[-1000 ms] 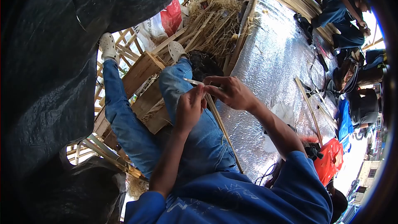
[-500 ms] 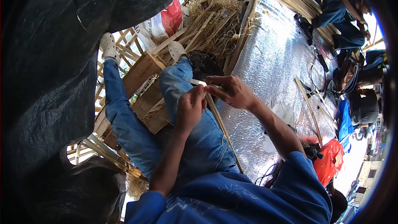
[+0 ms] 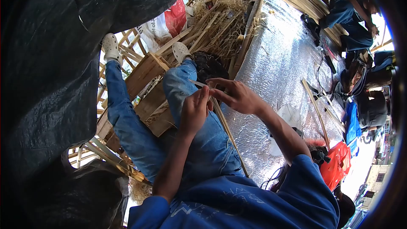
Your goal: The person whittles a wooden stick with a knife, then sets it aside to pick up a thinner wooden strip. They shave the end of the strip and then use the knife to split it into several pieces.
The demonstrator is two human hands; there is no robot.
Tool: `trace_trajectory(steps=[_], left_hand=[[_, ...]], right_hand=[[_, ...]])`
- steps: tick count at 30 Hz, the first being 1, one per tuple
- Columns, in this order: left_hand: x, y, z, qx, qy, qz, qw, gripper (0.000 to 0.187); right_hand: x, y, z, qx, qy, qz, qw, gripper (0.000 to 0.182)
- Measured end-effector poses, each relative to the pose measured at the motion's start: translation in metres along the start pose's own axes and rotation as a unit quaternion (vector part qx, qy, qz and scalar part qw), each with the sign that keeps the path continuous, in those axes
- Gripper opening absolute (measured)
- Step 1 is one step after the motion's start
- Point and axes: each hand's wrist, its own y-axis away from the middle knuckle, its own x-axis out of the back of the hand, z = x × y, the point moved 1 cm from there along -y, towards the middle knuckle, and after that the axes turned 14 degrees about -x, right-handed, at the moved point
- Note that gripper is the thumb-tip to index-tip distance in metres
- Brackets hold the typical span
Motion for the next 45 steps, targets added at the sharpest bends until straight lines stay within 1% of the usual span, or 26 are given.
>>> trace_trajectory(steps=[3,4,5,6,8,9,11,12,14,18,20,22,24,25,26,27,30,32,33,35,39,41,42,44,45], left_hand=[[0.001,0.000,-0.005,-0.019,-0.017,0.004,1.000,0.046],[0.000,0.000,-0.004,-0.019,-0.017,0.002,1.000,0.046],[0.000,0.000,-0.003,-0.006,-0.030,0.012,0.999,0.046],[0.000,0.000,-0.003,0.008,-0.043,0.022,0.999,0.046],[0.001,-0.002,-0.004,0.017,-0.020,0.017,1.000,0.046],[0.001,-0.002,-0.005,0.027,0.004,0.011,1.000,0.047],[0.003,-0.002,-0.007,0.040,0.021,0.007,0.999,0.047],[0.004,-0.003,-0.006,0.052,0.038,0.005,0.998,0.047],[0.002,-0.001,-0.003,0.040,0.021,0.010,0.999,0.048],[0.000,0.000,-0.002,-0.004,-0.004,0.009,1.000,0.048],[0.001,0.000,-0.003,0.008,-0.011,0.010,1.000,0.048],[0.002,0.000,-0.005,0.020,-0.017,0.013,1.000,0.048],[0.002,-0.001,-0.007,-0.005,-0.033,0.018,0.999,0.048],[0.003,-0.002,-0.008,-0.006,-0.033,0.017,0.999,0.048],[0.004,-0.003,-0.010,0.008,-0.018,0.013,1.000,0.047],[0.004,-0.002,-0.011,0.022,-0.003,0.010,1.000,0.047],[0.003,-0.002,-0.009,0.024,0.018,0.000,1.000,0.046],[0.003,-0.001,-0.004,0.019,0.013,0.003,1.000,0.045],[0.001,-0.001,-0.002,0.016,0.009,0.003,1.000,0.045],[0.001,0.000,0.003,0.014,0.010,0.005,1.000,0.044],[0.002,0.000,-0.005,0.014,-0.002,0.013,1.000,0.044],[0.004,-0.002,-0.008,0.022,0.004,0.013,1.000,0.043],[0.004,-0.002,-0.007,0.029,0.010,0.014,0.999,0.043],[0.003,-0.002,-0.004,0.037,0.031,0.009,0.999,0.043],[0.004,-0.001,-0.002,0.046,0.052,0.007,0.998,0.043]], right_hand=[[0.001,-0.004,0.000,-0.012,-0.021,-0.024,0.999,0.049],[0.001,-0.006,0.001,0.001,-0.023,-0.019,1.000,0.044],[0.002,-0.008,0.002,0.015,-0.024,-0.014,0.999,0.039],[0.002,-0.006,0.000,0.015,-0.024,-0.014,1.000,0.039],[0.003,-0.002,-0.006,-0.054,0.037,0.021,0.998,0.038],[0.005,-0.003,-0.009,-0.055,0.037,0.021,0.998,0.038],[0.008,-0.006,-0.013,-0.067,0.133,-0.019,0.989,0.047],[0.007,-0.006,-0.009,-0.066,0.133,-0.018,0.989,0.047],[0.003,-0.004,0.000,-0.001,0.030,-0.004,1.000,0.048],[-0.001,0.000,0.002,-0.035,-0.003,-0.008,0.999,0.048],[-0.002,-0.006,0.006,0.024,-0.038,-0.022,0.999,0.048],[-0.002,-0.007,0.005,0.027,-0.045,-0.012,0.999,0.046],[-0.001,-0.005,-0.002,0.028,-0.052,0.000,0.998,0.043],[0.003,0.000,-0.013,-0.048,0.028,0.003,0.998,0.041],[0.004,0.003,-0.018,-0.124,0.108,0.004,0.986,0.040],[0.004,0.003,-0.018,-0.125,0.108,0.003,0.986,0.040],[0.002,0.000,-0.012,-0.115,0.111,0.000,0.987,0.038],[0.000,-0.002,-0.002,-0.027,-0.011,0.006,1.000,0.038],[-0.001,-0.003,0.001,-0.027,-0.010,0.005,1.000,0.038],[-0.003,-0.004,0.005,0.017,-0.020,0.004,1.000,0.045],[-0.002,-0.006,0.002,0.050,-0.001,0.023,0.998,0.043],[0.002,0.000,-0.011,-0.042,0.106,0.033,0.993,0.040],[0.003,0.001,-0.014,-0.044,0.106,0.033,0.993,0.040],[0.002,0.001,-0.016,-0.090,0.147,0.028,0.985,0.037],[0.002,0.001,-0.015,-0.088,0.147,0.028,0.985,0.037]])
